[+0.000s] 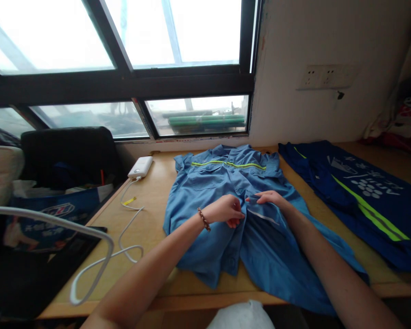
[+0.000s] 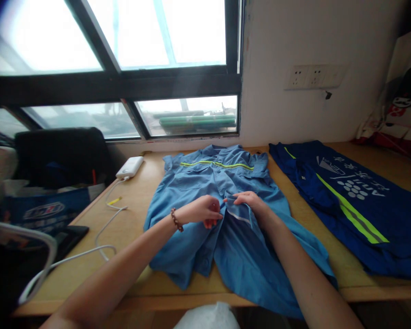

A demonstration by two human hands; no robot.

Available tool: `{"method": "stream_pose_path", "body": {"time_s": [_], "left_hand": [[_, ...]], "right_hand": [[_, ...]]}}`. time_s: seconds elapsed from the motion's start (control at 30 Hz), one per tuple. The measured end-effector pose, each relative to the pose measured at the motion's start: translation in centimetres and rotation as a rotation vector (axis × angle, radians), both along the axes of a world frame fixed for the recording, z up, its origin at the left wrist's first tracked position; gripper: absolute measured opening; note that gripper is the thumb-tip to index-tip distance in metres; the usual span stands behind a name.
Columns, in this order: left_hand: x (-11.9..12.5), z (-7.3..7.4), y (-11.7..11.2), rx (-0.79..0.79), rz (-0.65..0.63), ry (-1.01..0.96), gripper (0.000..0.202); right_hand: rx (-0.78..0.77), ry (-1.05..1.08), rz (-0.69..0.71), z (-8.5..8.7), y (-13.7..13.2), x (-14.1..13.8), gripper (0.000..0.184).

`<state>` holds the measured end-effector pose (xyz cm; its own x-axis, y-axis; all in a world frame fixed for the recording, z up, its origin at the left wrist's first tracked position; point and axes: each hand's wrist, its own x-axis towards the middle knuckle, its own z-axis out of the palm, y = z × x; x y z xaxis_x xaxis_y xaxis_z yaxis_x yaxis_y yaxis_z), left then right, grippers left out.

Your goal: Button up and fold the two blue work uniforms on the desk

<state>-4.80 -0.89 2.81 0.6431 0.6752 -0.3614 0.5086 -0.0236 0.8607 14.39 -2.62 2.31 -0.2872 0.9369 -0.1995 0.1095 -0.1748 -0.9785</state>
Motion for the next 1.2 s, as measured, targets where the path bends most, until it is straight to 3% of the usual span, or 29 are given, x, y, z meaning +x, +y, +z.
{"method": "stream_pose_path", "body": {"time_s": [0.1,0.23,0.57,0.73,0.9,1.2], "left_hand": [[0.4,0.8,-0.5,-0.194,0.125,-0.189,0.022],[0.4,0.8,-0.5,-0.324,0.236,-0.319,0.02],[0.6,0.9,-0.4,-0.336,0.418,-0.434,0.019],[2.0,-1.7,-0.8,-0.25,0.553,-0.552,0.02],[2.6,-4.8,-1.0,-0.248,0.643,-0.665,0.029],[2.5,-5.9,-0.5,-0.147,0.672,-0.597,0.029]], "right_hand": [[-0.09,0.06,0.06,0.1,-0.8,-0.7,0.031],[-0.128,0.075,0.046,0.3,-1.2,-1.0,0.03],[-0.108,0.22,0.02,-1.0,-0.8,-1.0,0.031],[0.133,-0.1,-0.164,-1.9,-0.4,-1.1,0.032],[0.405,-0.484,-0.205,-2.7,-0.1,-1.4,0.025],[0.611,-0.763,-0.26,-3.4,-1.1,-3.1,0.007]]}}
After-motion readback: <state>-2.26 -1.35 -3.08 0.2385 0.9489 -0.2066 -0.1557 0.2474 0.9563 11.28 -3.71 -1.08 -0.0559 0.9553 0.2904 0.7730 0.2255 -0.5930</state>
